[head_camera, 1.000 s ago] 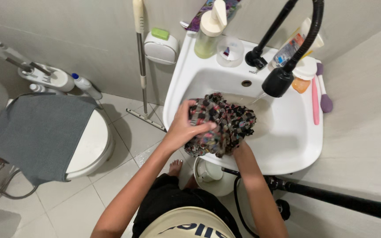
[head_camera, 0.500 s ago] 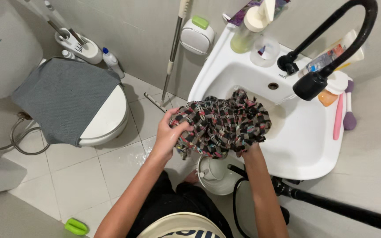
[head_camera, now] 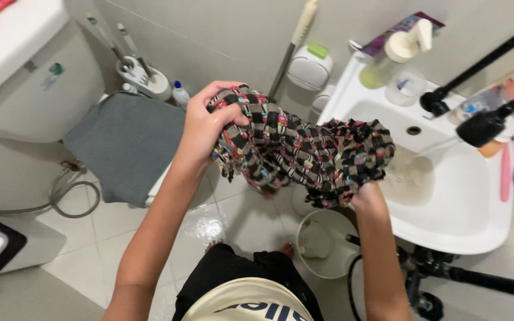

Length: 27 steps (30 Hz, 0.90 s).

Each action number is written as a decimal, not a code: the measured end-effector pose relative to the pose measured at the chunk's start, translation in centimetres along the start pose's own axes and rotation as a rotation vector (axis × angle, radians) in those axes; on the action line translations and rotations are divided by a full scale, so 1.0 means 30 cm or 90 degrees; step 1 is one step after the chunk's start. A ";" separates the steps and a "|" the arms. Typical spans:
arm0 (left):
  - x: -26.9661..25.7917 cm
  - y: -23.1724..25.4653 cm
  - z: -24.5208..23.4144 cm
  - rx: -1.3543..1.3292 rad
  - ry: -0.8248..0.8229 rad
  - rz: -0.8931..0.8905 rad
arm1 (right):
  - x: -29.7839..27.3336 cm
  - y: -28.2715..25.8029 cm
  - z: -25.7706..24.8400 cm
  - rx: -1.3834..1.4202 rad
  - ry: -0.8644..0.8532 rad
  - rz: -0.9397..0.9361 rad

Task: The person washes a patterned rug by hand in a sink, wrings it out, and places it on a gray mat on the toilet lid. They then move the gray mat to the floor and wash their hands in the sink.

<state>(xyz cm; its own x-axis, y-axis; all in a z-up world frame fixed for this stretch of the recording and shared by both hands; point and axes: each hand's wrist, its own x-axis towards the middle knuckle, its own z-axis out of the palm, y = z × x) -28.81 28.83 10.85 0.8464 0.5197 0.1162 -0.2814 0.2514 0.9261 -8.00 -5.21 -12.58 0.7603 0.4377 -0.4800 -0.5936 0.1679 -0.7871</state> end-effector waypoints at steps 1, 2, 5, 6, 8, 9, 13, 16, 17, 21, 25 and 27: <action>0.006 0.024 -0.051 0.004 0.002 0.001 | 0.000 0.001 0.043 -0.005 -0.002 -0.001; 0.013 0.043 -0.103 0.019 0.008 0.003 | 0.005 0.000 0.096 -0.012 -0.020 0.006; 0.050 0.071 -0.243 0.029 0.043 -0.024 | 0.001 -0.008 0.312 -0.027 -0.126 0.038; 0.065 0.072 -0.290 0.020 0.066 -0.059 | -0.018 -0.007 0.392 -0.062 -0.054 0.074; 0.084 0.053 -0.384 -0.013 0.081 -0.063 | -0.054 0.003 0.529 -0.099 0.015 0.112; 0.093 0.036 -0.422 -0.048 0.091 -0.068 | -0.051 0.011 0.571 -0.094 0.021 0.169; 0.102 -0.034 -0.521 -0.022 0.144 -0.074 | 0.133 0.173 0.583 -0.015 -0.107 0.142; 0.090 -0.036 -0.526 -0.095 0.165 -0.101 | 0.337 0.359 0.544 -0.167 -0.099 0.233; 0.075 -0.025 -0.533 -0.074 0.195 -0.135 | 0.387 0.418 0.543 -0.174 -0.131 0.277; 0.039 -0.007 -0.521 -0.085 0.277 -0.124 | 0.423 0.550 0.627 -0.226 -0.183 0.218; 0.022 -0.011 -0.521 -0.126 0.302 -0.075 | 0.071 0.501 0.820 -0.486 -0.267 -0.119; 0.013 -0.025 -0.508 -0.100 0.310 -0.078 | -0.158 0.466 0.934 -0.649 -0.305 -0.416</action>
<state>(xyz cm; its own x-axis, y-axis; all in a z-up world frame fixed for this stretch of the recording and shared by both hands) -35.14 41.28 4.72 0.5802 0.7884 -0.2041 -0.2897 0.4340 0.8531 -27.29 19.82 -10.46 0.5354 0.8360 0.1201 0.4757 -0.1809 -0.8608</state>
